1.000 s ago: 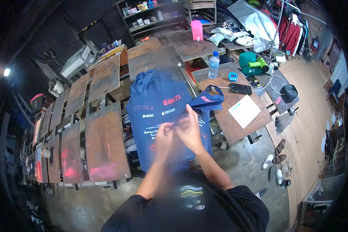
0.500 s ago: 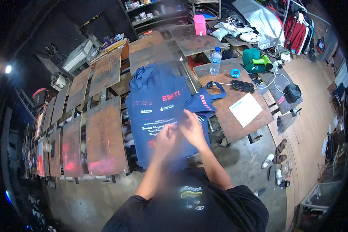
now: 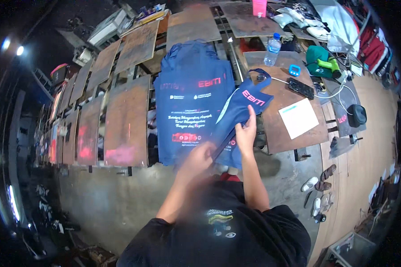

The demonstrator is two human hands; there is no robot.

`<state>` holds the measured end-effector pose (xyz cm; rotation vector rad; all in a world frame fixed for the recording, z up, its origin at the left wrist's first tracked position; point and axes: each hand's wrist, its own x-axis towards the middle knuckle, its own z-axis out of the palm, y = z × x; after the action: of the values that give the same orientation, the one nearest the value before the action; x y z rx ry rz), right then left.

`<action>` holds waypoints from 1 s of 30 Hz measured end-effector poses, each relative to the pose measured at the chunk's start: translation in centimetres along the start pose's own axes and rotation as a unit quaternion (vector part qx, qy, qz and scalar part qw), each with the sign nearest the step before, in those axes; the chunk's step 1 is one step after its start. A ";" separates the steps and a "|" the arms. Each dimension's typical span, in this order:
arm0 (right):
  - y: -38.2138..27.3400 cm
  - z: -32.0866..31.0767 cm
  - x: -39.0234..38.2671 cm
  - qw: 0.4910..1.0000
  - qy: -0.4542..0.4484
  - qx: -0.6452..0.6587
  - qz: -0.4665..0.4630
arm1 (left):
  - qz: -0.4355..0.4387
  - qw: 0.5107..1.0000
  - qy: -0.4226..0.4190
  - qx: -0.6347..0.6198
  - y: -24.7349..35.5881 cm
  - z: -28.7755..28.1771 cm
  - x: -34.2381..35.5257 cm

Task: Screen printing designs onto t-shirts and tote bags using a manual press.

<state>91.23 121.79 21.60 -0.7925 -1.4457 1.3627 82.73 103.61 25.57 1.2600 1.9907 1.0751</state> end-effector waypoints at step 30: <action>-11.1 20.6 -8.4 0.924 -0.316 -0.173 -0.125 | -0.095 0.956 0.216 -0.172 -3.2 -11.9 -6.3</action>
<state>76.41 105.03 32.43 -0.3572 -2.2556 1.2293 74.54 93.14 29.40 0.6756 2.0534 1.6170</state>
